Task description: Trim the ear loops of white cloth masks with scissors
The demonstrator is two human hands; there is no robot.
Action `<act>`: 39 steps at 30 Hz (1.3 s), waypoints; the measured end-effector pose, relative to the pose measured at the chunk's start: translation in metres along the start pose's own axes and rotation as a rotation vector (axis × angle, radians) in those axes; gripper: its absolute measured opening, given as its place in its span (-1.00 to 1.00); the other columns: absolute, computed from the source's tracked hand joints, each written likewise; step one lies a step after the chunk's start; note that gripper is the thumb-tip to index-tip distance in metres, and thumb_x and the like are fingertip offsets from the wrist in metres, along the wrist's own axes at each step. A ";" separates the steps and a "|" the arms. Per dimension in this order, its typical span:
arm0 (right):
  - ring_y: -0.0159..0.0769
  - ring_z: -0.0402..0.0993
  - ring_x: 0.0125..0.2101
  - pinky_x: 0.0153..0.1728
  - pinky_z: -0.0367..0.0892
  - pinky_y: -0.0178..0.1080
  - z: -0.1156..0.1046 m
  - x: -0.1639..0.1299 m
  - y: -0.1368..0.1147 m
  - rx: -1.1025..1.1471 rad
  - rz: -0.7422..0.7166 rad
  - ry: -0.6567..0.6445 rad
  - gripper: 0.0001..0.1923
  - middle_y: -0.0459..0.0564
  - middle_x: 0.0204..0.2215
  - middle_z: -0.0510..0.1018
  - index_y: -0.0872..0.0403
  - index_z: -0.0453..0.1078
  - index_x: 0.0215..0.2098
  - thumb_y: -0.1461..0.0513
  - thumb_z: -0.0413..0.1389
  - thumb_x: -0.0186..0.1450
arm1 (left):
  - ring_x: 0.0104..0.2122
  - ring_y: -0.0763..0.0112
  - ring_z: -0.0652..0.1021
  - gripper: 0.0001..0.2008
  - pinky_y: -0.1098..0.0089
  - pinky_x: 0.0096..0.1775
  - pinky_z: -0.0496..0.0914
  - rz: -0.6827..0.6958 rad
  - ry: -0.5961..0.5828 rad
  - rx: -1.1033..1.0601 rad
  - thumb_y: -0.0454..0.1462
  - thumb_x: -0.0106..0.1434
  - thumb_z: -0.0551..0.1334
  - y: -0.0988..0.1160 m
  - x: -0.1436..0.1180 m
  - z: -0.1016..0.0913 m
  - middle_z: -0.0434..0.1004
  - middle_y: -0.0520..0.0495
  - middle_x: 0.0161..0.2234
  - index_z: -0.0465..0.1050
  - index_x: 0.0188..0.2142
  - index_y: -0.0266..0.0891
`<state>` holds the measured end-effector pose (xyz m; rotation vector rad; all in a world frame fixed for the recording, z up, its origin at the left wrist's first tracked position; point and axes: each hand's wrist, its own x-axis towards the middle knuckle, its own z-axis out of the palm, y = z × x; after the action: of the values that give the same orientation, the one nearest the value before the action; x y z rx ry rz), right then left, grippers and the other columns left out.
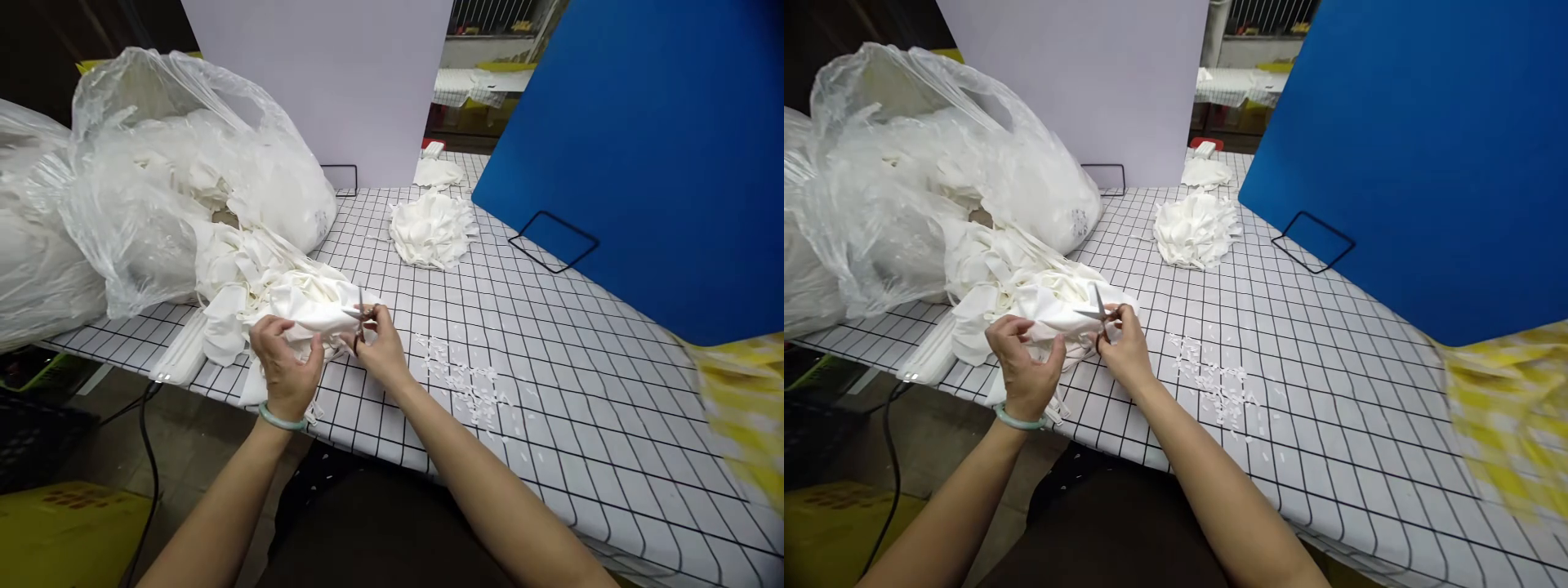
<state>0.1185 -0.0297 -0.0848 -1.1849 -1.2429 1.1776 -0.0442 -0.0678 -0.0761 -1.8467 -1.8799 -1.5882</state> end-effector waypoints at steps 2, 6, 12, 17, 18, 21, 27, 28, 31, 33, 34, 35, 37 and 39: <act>-0.27 0.44 -0.28 -0.17 0.39 -0.17 0.006 0.012 -0.002 0.042 -0.007 -0.014 -0.72 -0.11 -0.31 0.48 -0.01 0.26 -0.31 0.20 0.27 0.09 | -0.10 0.17 0.45 -0.51 0.18 -0.11 0.42 -0.121 -0.056 -0.011 -0.29 0.14 0.35 -0.010 0.003 -0.007 0.36 -0.19 -0.10 0.28 0.04 -0.26; -0.28 0.42 -0.33 -0.25 0.40 -0.20 -0.008 0.005 -0.006 0.071 0.030 0.023 -0.74 -0.11 -0.33 0.46 -0.01 0.23 -0.31 0.14 0.23 0.15 | -0.34 0.35 0.47 -0.88 0.31 -0.24 0.43 -0.247 -0.271 -0.135 -0.24 0.28 0.24 -0.014 0.006 -0.027 0.45 -0.03 -0.34 0.44 -0.21 -0.22; -0.17 0.41 -0.09 0.01 0.33 -0.06 -0.012 -0.027 -0.013 -0.089 -0.076 0.018 -0.68 0.01 0.00 0.50 -0.04 0.33 -0.10 0.19 0.24 0.19 | -0.13 0.24 0.52 -0.91 0.26 -0.14 0.48 -0.187 -0.279 -0.242 -0.31 0.33 0.14 0.003 0.012 -0.025 0.44 -0.19 -0.09 0.36 -0.17 -0.23; -0.16 0.42 -0.10 0.01 0.33 -0.07 0.005 -0.025 0.000 -0.180 -0.122 -0.031 -0.72 -0.01 -0.08 0.52 -0.03 0.33 -0.12 0.24 0.20 0.20 | 0.03 0.02 0.41 -0.61 0.01 0.10 0.33 0.048 -0.303 0.158 -0.44 0.15 0.18 -0.022 0.023 -0.024 0.38 -0.27 -0.04 0.39 0.00 -0.27; -0.15 0.41 -0.12 -0.02 0.33 -0.06 0.004 -0.023 0.002 -0.196 -0.111 -0.015 -0.76 -0.01 -0.11 0.51 -0.02 0.32 -0.16 0.24 0.20 0.20 | -0.04 0.04 0.43 -0.65 0.03 0.06 0.35 0.053 -0.331 0.170 -0.43 0.14 0.19 -0.027 0.023 -0.027 0.40 -0.24 -0.11 0.42 -0.05 -0.26; -0.05 0.32 -0.05 0.04 0.26 0.06 -0.005 -0.022 0.002 -0.256 -0.091 0.071 -0.78 0.04 -0.14 0.49 -0.02 0.31 -0.21 0.24 0.22 0.19 | -0.28 0.17 0.45 -0.93 0.17 -0.15 0.41 0.025 -0.354 0.155 -0.37 0.18 0.21 -0.034 0.018 -0.036 0.40 -0.12 -0.34 0.42 -0.31 -0.21; -0.05 0.31 0.04 0.12 0.25 0.06 0.005 -0.033 -0.017 -0.204 -0.227 -0.027 -0.66 0.07 -0.02 0.45 -0.05 0.37 -0.10 0.20 0.30 0.18 | -0.39 0.35 0.49 -0.89 0.35 -0.29 0.41 -0.046 -0.364 0.016 -0.28 0.32 0.15 -0.012 0.007 -0.039 0.46 -0.05 -0.39 0.41 -0.33 -0.22; -0.10 0.37 -0.03 0.03 0.33 -0.01 0.010 -0.032 -0.018 -0.131 -0.177 -0.115 -0.66 0.05 -0.04 0.46 -0.05 0.37 -0.11 0.19 0.30 0.17 | -0.40 0.38 0.51 -0.88 0.38 -0.31 0.42 -0.077 -0.387 -0.049 -0.26 0.35 0.14 -0.004 0.006 -0.040 0.49 -0.05 -0.37 0.42 -0.28 -0.22; -0.26 0.40 -0.30 -0.28 0.38 -0.20 0.016 -0.027 -0.018 0.136 0.020 -0.296 -0.70 -0.06 -0.23 0.47 -0.03 0.31 -0.26 0.18 0.30 0.11 | -0.44 0.43 0.52 -0.87 0.44 -0.40 0.41 -0.239 -0.491 -0.305 -0.21 0.35 0.16 0.019 0.008 -0.048 0.50 -0.02 -0.37 0.41 -0.20 -0.21; -0.33 0.36 -0.38 -0.35 0.32 -0.27 0.009 -0.024 -0.020 0.282 0.053 -0.300 -0.70 -0.13 -0.33 0.44 -0.02 0.24 -0.33 0.23 0.28 0.07 | -0.45 0.43 0.49 -0.86 0.44 -0.42 0.39 -0.350 -0.567 -0.412 -0.22 0.29 0.22 0.031 0.010 -0.053 0.46 0.00 -0.38 0.41 -0.19 -0.21; -0.34 0.35 -0.37 -0.35 0.31 -0.28 0.003 -0.023 -0.022 0.330 0.035 -0.282 -0.69 -0.14 -0.34 0.43 -0.02 0.23 -0.33 0.26 0.27 0.05 | -0.43 0.42 0.47 -0.83 0.44 -0.41 0.38 -0.392 -0.618 -0.444 -0.23 0.26 0.26 0.035 0.012 -0.054 0.45 -0.01 -0.38 0.43 -0.18 -0.21; -0.34 0.35 -0.36 -0.34 0.30 -0.29 -0.004 -0.022 -0.024 0.357 0.006 -0.259 -0.68 -0.15 -0.34 0.42 -0.02 0.21 -0.33 0.29 0.26 0.03 | -0.41 0.41 0.46 -0.81 0.44 -0.40 0.38 -0.440 -0.691 -0.491 -0.23 0.22 0.28 0.038 0.013 -0.055 0.45 -0.02 -0.37 0.44 -0.17 -0.22; -0.33 0.35 -0.34 -0.33 0.30 -0.27 -0.018 -0.023 -0.029 0.358 -0.044 -0.217 -0.67 -0.15 -0.34 0.43 -0.04 0.20 -0.32 0.30 0.24 0.03 | -0.42 0.43 0.43 -0.78 0.45 -0.41 0.34 -0.576 -0.875 -0.636 -0.23 0.17 0.30 0.042 0.014 -0.052 0.46 -0.03 -0.37 0.48 -0.18 -0.24; -0.31 0.34 -0.35 -0.33 0.31 -0.25 -0.031 -0.026 -0.032 0.316 -0.074 -0.174 -0.67 -0.14 -0.35 0.44 -0.05 0.18 -0.32 0.29 0.23 0.04 | -0.50 0.50 0.35 -0.79 0.48 -0.49 0.24 -0.728 -1.025 -0.770 -0.20 0.17 0.28 0.044 0.014 -0.047 0.44 -0.03 -0.43 0.52 -0.24 -0.28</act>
<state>0.1488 -0.0564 -0.0533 -0.8114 -1.1649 1.3857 -0.0416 -0.1010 -0.0191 -2.9292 -2.8759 -1.9369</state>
